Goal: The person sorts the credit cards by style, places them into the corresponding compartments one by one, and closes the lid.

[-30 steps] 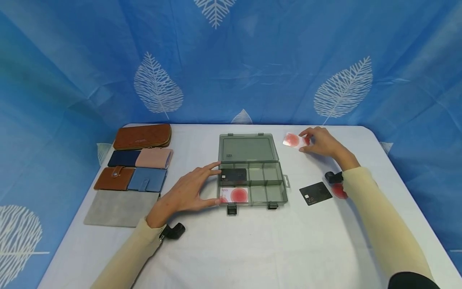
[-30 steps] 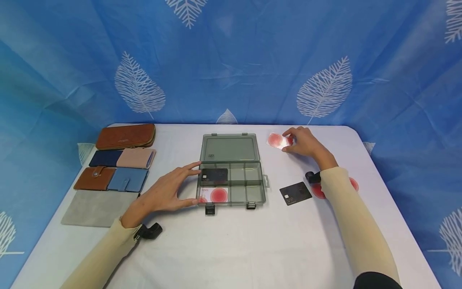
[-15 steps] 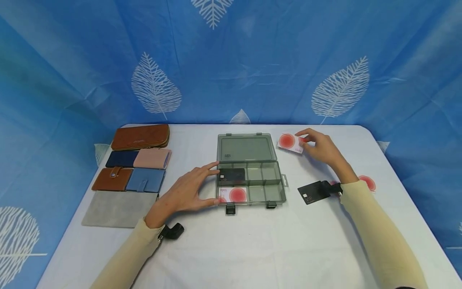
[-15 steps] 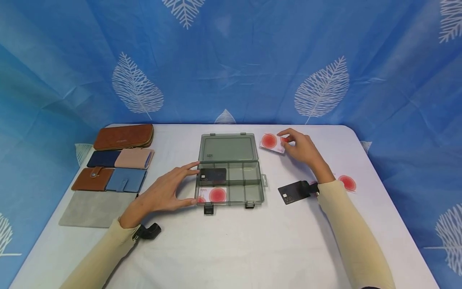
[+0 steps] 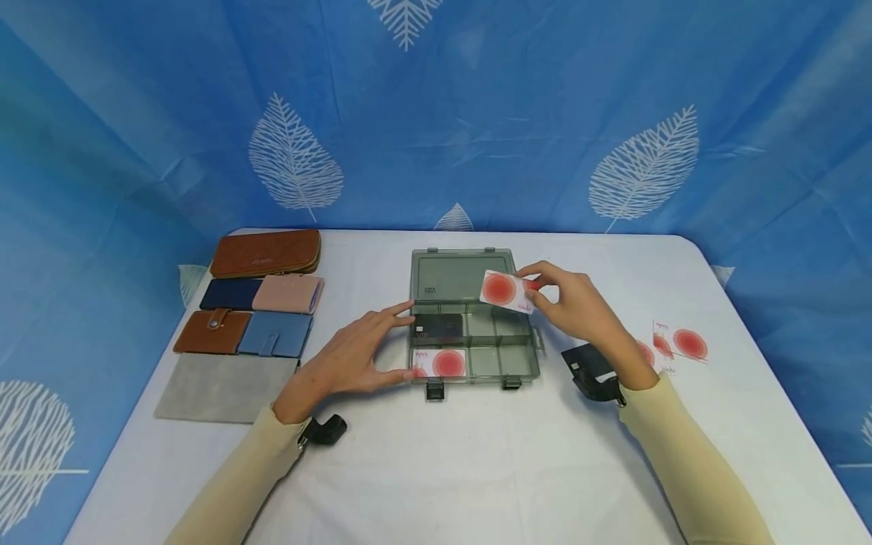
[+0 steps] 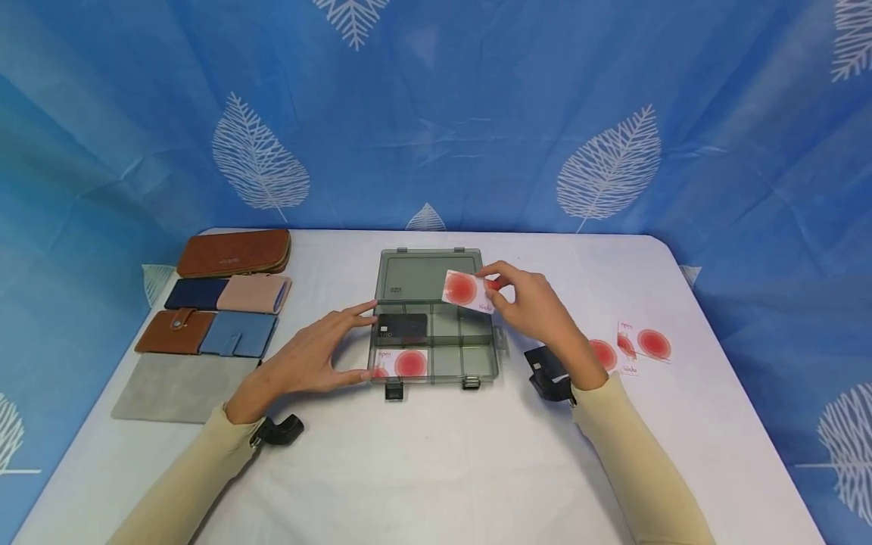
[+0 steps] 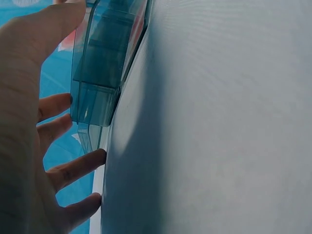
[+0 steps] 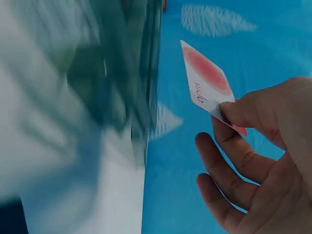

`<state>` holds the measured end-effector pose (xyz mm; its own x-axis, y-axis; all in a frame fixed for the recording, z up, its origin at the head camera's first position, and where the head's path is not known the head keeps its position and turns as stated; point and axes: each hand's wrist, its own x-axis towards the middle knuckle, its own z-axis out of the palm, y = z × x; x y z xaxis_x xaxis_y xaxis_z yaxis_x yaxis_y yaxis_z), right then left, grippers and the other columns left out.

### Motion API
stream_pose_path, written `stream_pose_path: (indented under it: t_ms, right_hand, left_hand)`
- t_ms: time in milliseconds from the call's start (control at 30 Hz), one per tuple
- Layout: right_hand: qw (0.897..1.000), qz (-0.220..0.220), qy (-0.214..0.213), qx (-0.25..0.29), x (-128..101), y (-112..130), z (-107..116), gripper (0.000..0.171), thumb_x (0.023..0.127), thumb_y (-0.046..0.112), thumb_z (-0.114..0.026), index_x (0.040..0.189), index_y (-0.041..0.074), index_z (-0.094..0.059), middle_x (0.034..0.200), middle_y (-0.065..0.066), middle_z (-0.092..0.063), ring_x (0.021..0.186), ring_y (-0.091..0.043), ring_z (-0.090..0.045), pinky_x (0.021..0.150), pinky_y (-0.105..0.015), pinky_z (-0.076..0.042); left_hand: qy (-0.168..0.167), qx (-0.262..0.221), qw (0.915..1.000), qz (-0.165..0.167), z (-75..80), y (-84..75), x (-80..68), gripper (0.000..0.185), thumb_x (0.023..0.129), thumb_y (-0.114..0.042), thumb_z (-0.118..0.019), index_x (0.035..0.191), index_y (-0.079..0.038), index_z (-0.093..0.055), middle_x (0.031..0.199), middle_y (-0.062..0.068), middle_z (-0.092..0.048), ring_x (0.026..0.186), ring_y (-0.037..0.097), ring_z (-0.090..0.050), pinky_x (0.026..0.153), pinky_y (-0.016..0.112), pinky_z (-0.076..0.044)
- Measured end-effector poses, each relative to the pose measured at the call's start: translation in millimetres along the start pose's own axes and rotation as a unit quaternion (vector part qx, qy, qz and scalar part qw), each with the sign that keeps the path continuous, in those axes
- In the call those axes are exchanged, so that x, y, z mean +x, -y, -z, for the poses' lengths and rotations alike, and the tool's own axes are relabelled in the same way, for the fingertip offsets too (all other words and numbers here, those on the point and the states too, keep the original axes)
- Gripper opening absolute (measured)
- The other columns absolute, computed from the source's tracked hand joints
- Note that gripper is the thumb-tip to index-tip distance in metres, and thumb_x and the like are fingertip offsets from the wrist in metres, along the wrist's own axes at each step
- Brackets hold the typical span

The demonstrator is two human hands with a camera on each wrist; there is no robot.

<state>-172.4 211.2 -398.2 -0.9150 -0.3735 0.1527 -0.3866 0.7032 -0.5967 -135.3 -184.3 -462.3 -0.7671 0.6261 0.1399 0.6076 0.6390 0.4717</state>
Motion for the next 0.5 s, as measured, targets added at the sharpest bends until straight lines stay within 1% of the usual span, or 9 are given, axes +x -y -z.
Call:
stream_pose_path:
  t_ms: [67, 133, 167, 200, 267, 333, 400, 433, 500]
  right_hand:
    - [1.000, 0.005, 0.013, 0.006, -3, 8, -7, 0.034, 0.104, 0.006, -0.069, 0.138, 0.014, -0.070, 0.116, -0.018, -0.077, 0.047, -0.013, -0.037, 0.054, -0.032, -0.037]
    - [0.999, 0.016, 0.026, 0.013, -5, 16, -15, 0.034, 0.104, 0.007, -0.069, 0.137, 0.015, -0.070, 0.115, -0.015, -0.077, 0.045, -0.011, -0.035, 0.053, -0.031, -0.037]
    - [0.999, 0.025, 0.031, 0.014, -6, 20, -19, 0.034, 0.104, 0.007, -0.070, 0.138, 0.016, -0.070, 0.115, -0.013, -0.077, 0.045, -0.012, -0.036, 0.054, -0.032, -0.037]
    - [0.999, 0.033, 0.036, 0.016, -7, 24, -22, 0.034, 0.104, 0.007, -0.070, 0.137, 0.016, -0.070, 0.116, -0.012, -0.077, 0.048, -0.012, -0.040, 0.054, -0.033, -0.038]
    - [0.997, 0.052, 0.046, 0.016, -9, 31, -29, 0.035, 0.103, 0.006, -0.071, 0.137, 0.015, -0.070, 0.118, -0.010, -0.077, 0.060, -0.015, -0.057, 0.059, -0.035, -0.045]
    - [0.996, 0.065, 0.056, 0.020, -11, 38, -36, 0.036, 0.102, 0.005, -0.072, 0.137, 0.015, -0.070, 0.122, -0.008, -0.077, 0.080, -0.020, -0.071, 0.070, -0.040, -0.056]
    - [0.995, 0.073, 0.067, 0.028, -14, 45, -42, 0.036, 0.102, 0.004, -0.073, 0.136, 0.014, -0.070, 0.124, -0.007, -0.077, 0.101, -0.025, -0.075, 0.083, -0.046, -0.061]
    - [0.994, 0.077, 0.072, 0.030, -15, 48, -45, 0.036, 0.102, 0.005, -0.073, 0.136, 0.014, -0.070, 0.124, -0.006, -0.077, 0.105, -0.025, -0.076, 0.087, -0.047, -0.061]
    - [0.992, 0.084, 0.082, 0.035, -16, 53, -51, 0.035, 0.102, 0.005, -0.073, 0.136, 0.014, -0.071, 0.120, -0.005, -0.077, 0.103, -0.021, -0.076, 0.087, -0.046, -0.062]
  left_hand:
    - [0.005, -0.001, 1.0000, 0.000, 0.8, 0.6, 0.4, 0.090, 0.089, -0.063, -0.078, 0.161, -0.015, -0.052, 0.176, -0.003, -0.032, 0.151, 0.031, -0.048, 0.114, 0.063, -0.045]
    - [0.011, -0.002, 0.9999, 0.001, 1.4, 1.0, 0.5, 0.090, 0.089, -0.062, -0.078, 0.161, -0.016, -0.051, 0.177, -0.004, -0.030, 0.151, 0.030, -0.048, 0.114, 0.063, -0.045]
    - [0.013, -0.004, 0.9999, 0.001, 1.8, 1.2, 0.3, 0.090, 0.089, -0.062, -0.078, 0.161, -0.016, -0.051, 0.177, -0.004, -0.030, 0.151, 0.030, -0.047, 0.114, 0.063, -0.045]
    - [0.015, -0.005, 0.9999, 0.002, 1.8, 1.7, 0.3, 0.090, 0.089, -0.062, -0.078, 0.161, -0.016, -0.051, 0.177, -0.005, -0.029, 0.151, 0.030, -0.047, 0.115, 0.063, -0.044]
    - [0.015, -0.006, 0.9999, -0.002, 2.2, 2.0, -0.3, 0.090, 0.089, -0.061, -0.079, 0.161, -0.015, -0.051, 0.178, -0.005, -0.028, 0.152, 0.030, -0.046, 0.115, 0.063, -0.044]
    - [0.013, -0.007, 0.9999, -0.006, 2.1, 2.7, -0.9, 0.090, 0.089, -0.059, -0.079, 0.161, -0.015, -0.050, 0.178, -0.004, -0.027, 0.151, 0.031, -0.047, 0.114, 0.064, -0.044]
    - [0.014, -0.007, 0.9998, -0.010, 2.5, 2.9, -1.3, 0.090, 0.089, -0.059, -0.079, 0.162, -0.015, -0.050, 0.178, -0.004, -0.027, 0.151, 0.031, -0.047, 0.114, 0.064, -0.044]
    - [0.013, -0.007, 0.9998, -0.011, 2.5, 3.1, -1.5, 0.090, 0.089, -0.059, -0.078, 0.162, -0.015, -0.050, 0.178, -0.004, -0.027, 0.151, 0.031, -0.047, 0.114, 0.064, -0.044]
    - [0.014, -0.008, 0.9998, -0.012, 2.8, 3.6, -2.0, 0.089, 0.089, -0.058, -0.078, 0.162, -0.014, -0.050, 0.178, -0.004, -0.027, 0.151, 0.031, -0.047, 0.115, 0.065, -0.044]
